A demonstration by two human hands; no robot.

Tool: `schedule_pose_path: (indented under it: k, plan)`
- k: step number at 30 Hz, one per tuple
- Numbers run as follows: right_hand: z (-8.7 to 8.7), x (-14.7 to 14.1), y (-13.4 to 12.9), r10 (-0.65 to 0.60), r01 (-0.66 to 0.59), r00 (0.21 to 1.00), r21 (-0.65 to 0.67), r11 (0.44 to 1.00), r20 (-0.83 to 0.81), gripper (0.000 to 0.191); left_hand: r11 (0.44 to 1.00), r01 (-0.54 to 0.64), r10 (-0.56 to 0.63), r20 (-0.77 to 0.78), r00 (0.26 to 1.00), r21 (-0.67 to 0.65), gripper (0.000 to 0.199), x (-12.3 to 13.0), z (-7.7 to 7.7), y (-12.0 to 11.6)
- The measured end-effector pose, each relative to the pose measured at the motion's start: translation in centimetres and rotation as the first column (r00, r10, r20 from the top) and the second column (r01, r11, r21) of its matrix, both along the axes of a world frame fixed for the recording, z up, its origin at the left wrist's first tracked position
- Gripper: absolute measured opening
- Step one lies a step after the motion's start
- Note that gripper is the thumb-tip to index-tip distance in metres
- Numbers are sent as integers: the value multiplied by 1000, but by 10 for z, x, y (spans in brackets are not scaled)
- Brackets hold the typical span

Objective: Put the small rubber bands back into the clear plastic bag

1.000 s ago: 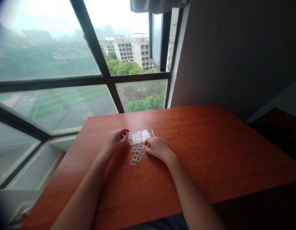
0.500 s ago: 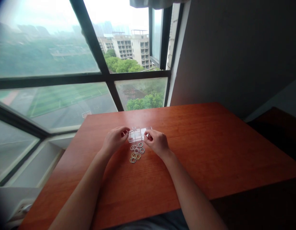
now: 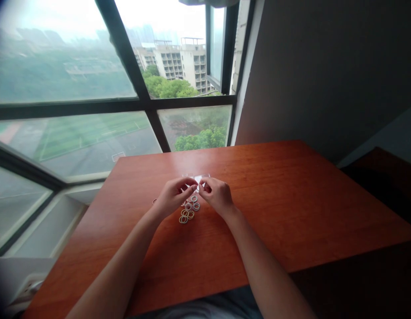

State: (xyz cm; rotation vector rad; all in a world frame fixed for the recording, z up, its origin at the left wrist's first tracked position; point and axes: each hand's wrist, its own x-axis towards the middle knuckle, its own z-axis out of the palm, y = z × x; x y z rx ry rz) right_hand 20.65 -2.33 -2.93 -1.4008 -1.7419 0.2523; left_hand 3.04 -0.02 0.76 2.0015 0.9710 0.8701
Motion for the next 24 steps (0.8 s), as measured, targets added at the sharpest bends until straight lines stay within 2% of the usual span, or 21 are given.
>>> schedule_pose_path:
  k: [6, 13, 20, 24]
  plan:
    - [-3, -1, 1, 22, -21, 999, 47, 999, -29, 11, 998, -22, 25, 55, 998, -53, 15, 2, -8, 2]
    - [-3, 0, 1, 26, -25, 1000, 58, 998, -9, 10, 995, 38, -35, 24, 999, -97, 17, 2, -15, 4]
    - [-1, -1, 0, 36, -36, 999, 13, 999, 2, 12, 999, -47, 47, 2, 999, 7, 13, -3, -15, 10]
    - [-1, -1, 1, 40, -39, 999, -20, 999, 37, 13, 979, -184, 188, -39, 981, 85, 17, -19, -18, 23]
